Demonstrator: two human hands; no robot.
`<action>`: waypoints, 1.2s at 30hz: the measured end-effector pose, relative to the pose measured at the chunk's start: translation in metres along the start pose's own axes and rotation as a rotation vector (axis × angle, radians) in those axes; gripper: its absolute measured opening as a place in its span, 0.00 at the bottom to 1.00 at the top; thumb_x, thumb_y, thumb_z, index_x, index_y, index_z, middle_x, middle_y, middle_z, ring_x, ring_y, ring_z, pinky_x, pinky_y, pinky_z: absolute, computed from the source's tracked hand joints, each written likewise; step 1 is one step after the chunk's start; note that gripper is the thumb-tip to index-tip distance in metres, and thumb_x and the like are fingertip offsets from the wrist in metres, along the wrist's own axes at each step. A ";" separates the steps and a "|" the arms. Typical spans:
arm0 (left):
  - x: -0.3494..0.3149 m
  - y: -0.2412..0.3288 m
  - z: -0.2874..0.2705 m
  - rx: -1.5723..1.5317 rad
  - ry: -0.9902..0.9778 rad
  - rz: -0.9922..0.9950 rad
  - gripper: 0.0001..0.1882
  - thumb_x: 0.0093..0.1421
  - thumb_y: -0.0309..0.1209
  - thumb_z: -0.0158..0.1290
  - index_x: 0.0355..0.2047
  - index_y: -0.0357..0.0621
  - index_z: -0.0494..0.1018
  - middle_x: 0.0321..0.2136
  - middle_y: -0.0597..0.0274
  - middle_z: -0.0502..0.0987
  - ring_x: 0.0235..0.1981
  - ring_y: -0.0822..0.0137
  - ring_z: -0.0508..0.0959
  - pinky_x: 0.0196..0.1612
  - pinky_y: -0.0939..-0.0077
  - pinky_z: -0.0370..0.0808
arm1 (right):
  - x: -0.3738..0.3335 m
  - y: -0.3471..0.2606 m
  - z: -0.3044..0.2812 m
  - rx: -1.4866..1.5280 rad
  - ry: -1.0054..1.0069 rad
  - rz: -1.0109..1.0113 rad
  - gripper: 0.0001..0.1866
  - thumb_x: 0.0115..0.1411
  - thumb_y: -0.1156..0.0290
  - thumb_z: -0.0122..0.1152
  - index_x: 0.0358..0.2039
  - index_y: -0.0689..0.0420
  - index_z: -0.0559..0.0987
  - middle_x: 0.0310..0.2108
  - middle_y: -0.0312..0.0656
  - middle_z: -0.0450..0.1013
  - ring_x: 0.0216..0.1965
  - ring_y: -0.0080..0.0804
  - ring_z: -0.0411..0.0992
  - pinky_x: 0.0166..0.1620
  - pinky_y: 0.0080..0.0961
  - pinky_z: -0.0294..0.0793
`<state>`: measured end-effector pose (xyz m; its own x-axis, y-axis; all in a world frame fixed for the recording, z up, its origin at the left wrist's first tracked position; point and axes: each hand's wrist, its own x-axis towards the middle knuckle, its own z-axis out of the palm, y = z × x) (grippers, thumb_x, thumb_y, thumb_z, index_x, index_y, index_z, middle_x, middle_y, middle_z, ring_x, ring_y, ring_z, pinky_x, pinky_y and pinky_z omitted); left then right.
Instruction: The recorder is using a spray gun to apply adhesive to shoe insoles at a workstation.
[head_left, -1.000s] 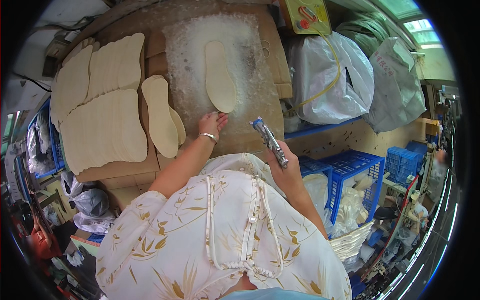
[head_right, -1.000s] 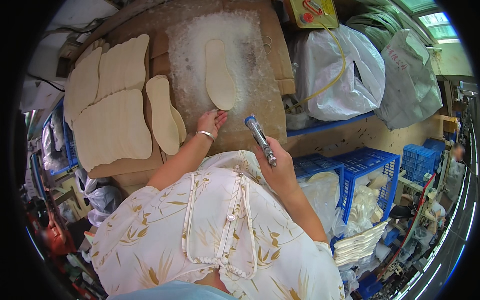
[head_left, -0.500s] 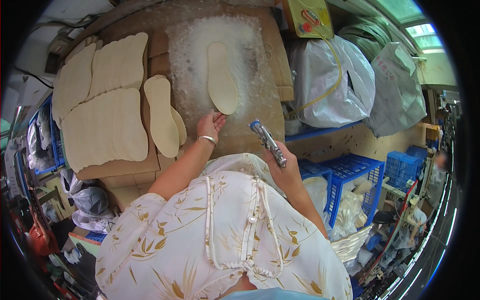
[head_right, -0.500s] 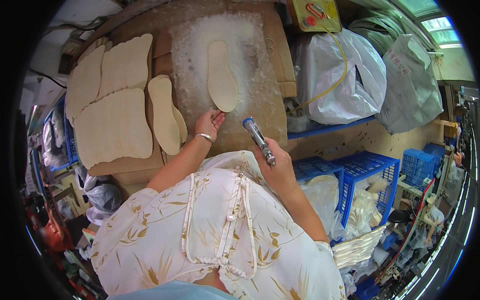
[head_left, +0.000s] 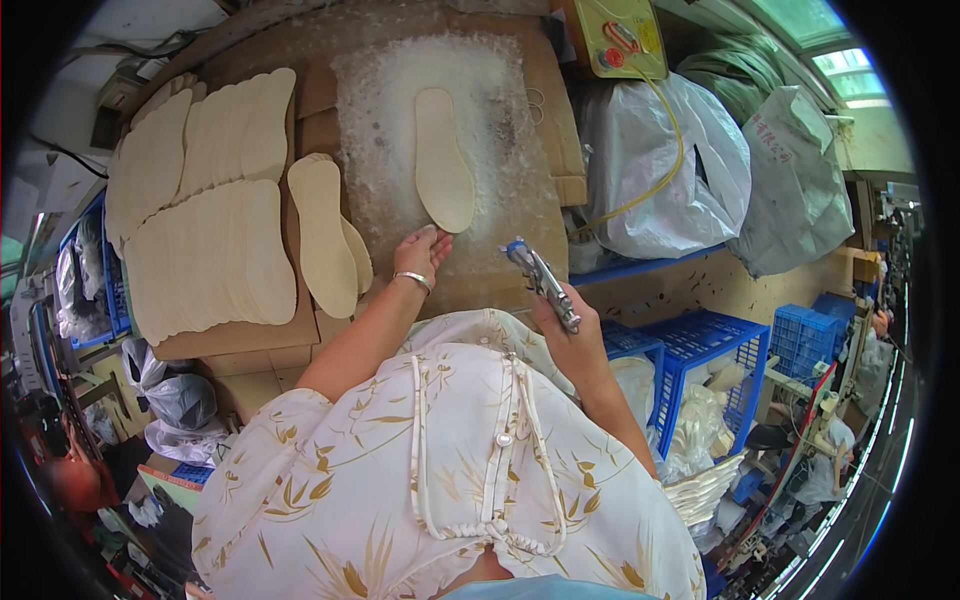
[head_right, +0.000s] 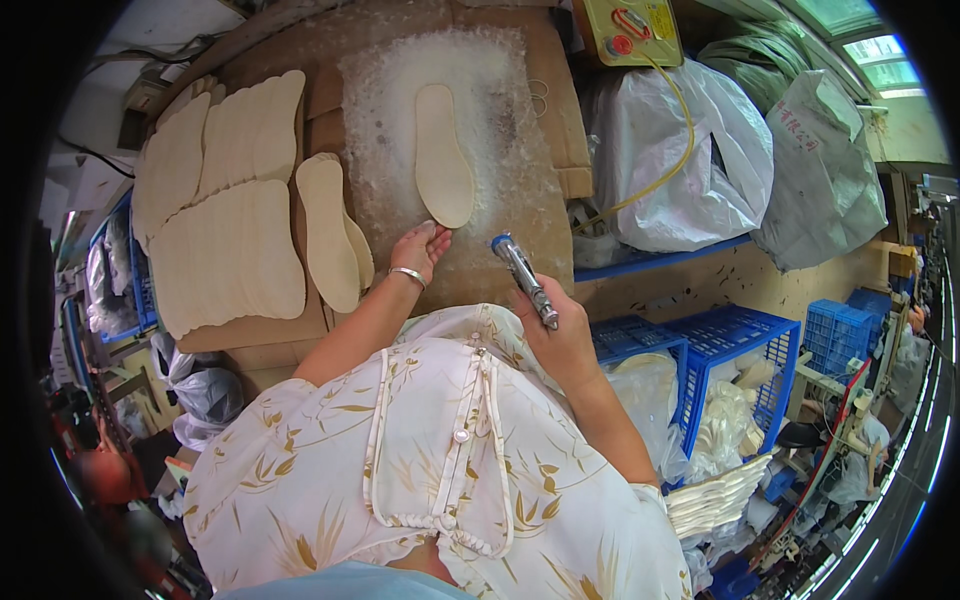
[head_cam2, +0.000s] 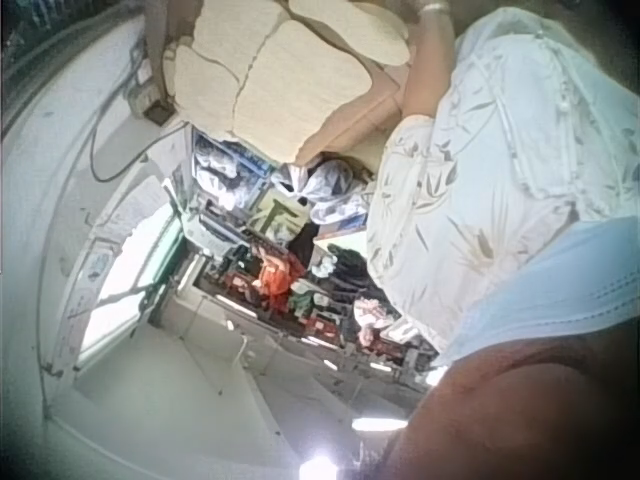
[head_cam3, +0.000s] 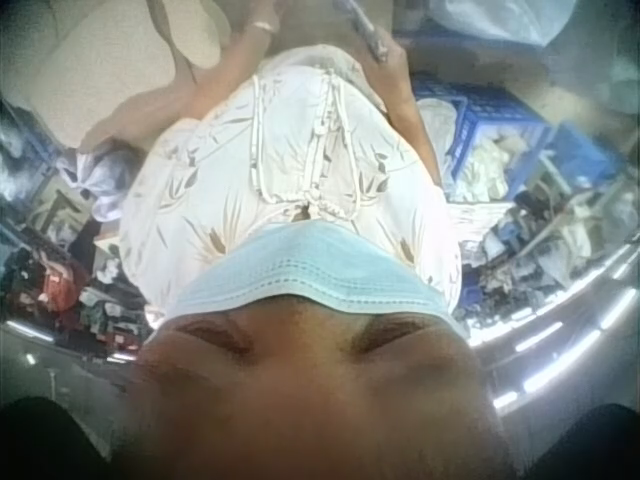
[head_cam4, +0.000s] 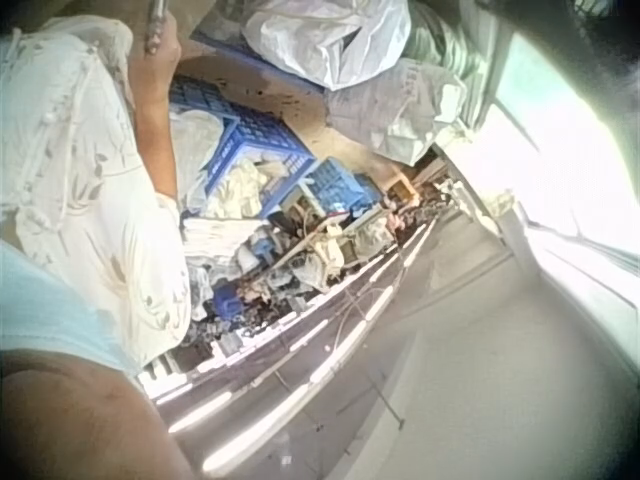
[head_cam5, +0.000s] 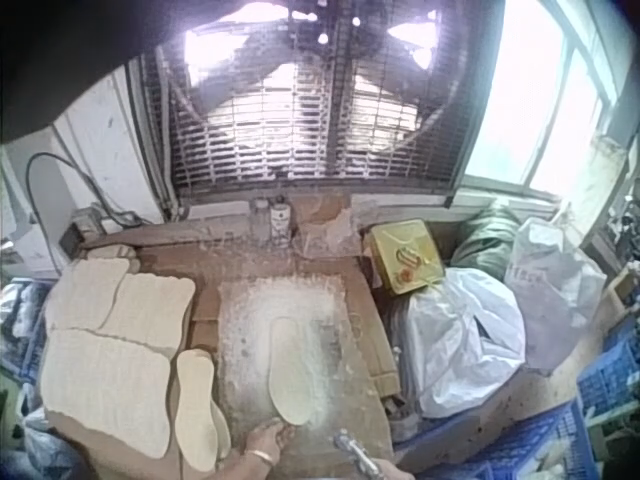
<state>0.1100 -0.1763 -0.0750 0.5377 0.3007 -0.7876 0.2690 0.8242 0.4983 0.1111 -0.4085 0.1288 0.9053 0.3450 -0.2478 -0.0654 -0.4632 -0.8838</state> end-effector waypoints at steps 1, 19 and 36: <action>-0.003 0.002 0.001 0.000 0.000 0.001 0.05 0.62 0.24 0.49 0.39 0.39 0.69 0.39 0.53 0.78 0.36 0.60 0.80 0.39 0.70 0.79 | 0.000 0.000 -0.002 0.002 -0.003 0.009 0.14 0.61 0.66 0.60 0.44 0.61 0.75 0.24 0.45 0.73 0.23 0.27 0.68 0.31 0.24 0.70; -0.096 0.023 0.072 0.252 -0.574 -0.243 0.13 0.65 0.31 0.48 0.47 0.39 0.73 0.45 0.59 0.77 0.47 0.66 0.76 0.51 0.70 0.74 | 0.045 0.038 0.011 0.101 0.151 -0.059 0.36 0.49 0.77 0.68 0.59 0.58 0.64 0.42 0.41 0.73 0.27 0.19 0.67 0.28 0.19 0.70; -0.106 0.008 0.087 0.221 -0.497 -0.265 0.15 0.66 0.30 0.42 0.49 0.35 0.71 0.46 0.56 0.75 0.48 0.64 0.75 0.53 0.68 0.72 | 0.047 0.081 0.020 0.262 0.317 -0.429 0.46 0.56 0.88 0.54 0.68 0.47 0.43 0.59 0.45 0.56 0.39 0.25 0.69 0.40 0.20 0.72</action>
<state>0.1246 -0.2431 0.0443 0.7246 -0.2048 -0.6581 0.5753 0.7055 0.4139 0.1400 -0.4134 0.0372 0.9523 0.1772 0.2486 0.2695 -0.1056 -0.9572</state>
